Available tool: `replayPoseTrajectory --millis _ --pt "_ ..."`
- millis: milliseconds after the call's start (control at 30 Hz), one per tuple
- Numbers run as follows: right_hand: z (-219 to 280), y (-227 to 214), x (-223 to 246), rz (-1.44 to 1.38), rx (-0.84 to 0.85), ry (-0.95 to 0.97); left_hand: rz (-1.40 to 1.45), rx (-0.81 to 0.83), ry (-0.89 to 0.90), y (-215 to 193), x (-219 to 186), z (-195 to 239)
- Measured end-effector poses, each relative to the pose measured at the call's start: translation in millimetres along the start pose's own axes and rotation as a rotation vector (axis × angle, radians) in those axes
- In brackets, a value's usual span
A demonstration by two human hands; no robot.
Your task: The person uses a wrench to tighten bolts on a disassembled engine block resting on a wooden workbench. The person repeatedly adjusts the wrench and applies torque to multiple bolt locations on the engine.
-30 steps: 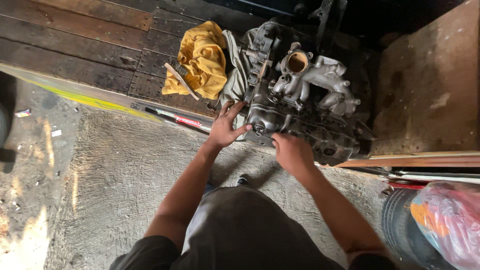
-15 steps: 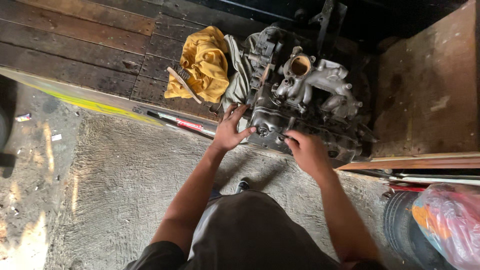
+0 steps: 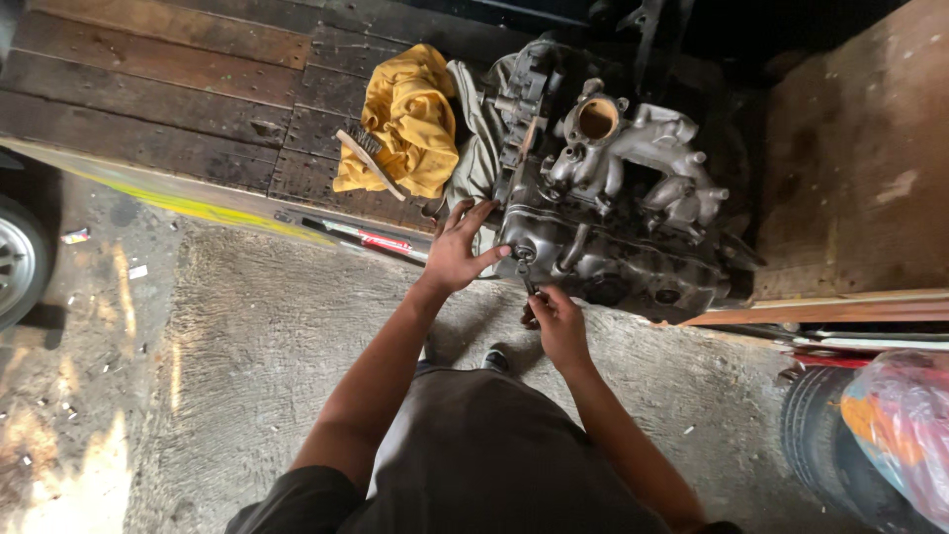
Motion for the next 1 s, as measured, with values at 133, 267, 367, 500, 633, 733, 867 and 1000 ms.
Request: replayPoseTrajectory --millis 133,267,367,500,633,733,867,1000 --pt "1.8 3.8 2.5 -0.036 -0.041 -0.046 -0.066 0.047 0.010 8.2 7.3 -3.5" --pt "4.2 8.0 -4.1 -0.165 -0.066 -0.021 -0.064 0.060 0.013 7.3 8.0 -2.7" --pt "4.5 10.8 -9.0 -0.226 -0.061 0.015 -0.066 0.064 0.008 6.5 6.8 -1.2" --pt "4.9 19.4 -7.3 -0.377 -0.012 0.053 -0.075 0.054 0.015 6.2 5.7 -0.9" --pt "6.9 27.6 -7.7 -0.482 0.013 0.077 -0.068 0.067 0.008 6.1 6.4 -1.0" --pt "5.6 16.1 -1.2 -0.207 -0.092 -0.064 -0.064 0.061 0.016 5.1 4.9 -1.5" --pt "9.0 -5.6 29.9 0.255 -0.231 -0.241 -0.062 0.066 0.015 6.4 5.1 -1.5" --pt "20.5 -14.9 106.3 0.696 -0.196 -0.681 -0.031 0.046 0.022 5.5 5.8 0.0"
Point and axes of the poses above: each hand's wrist, its own z-axis away from the middle knuckle, its own y-axis out of the palm, x = y × z, the point moved 8 cm from there along -z, towards the middle knuckle, and after that the axes turned 12 degrees about -x, right-handed, at the moved point
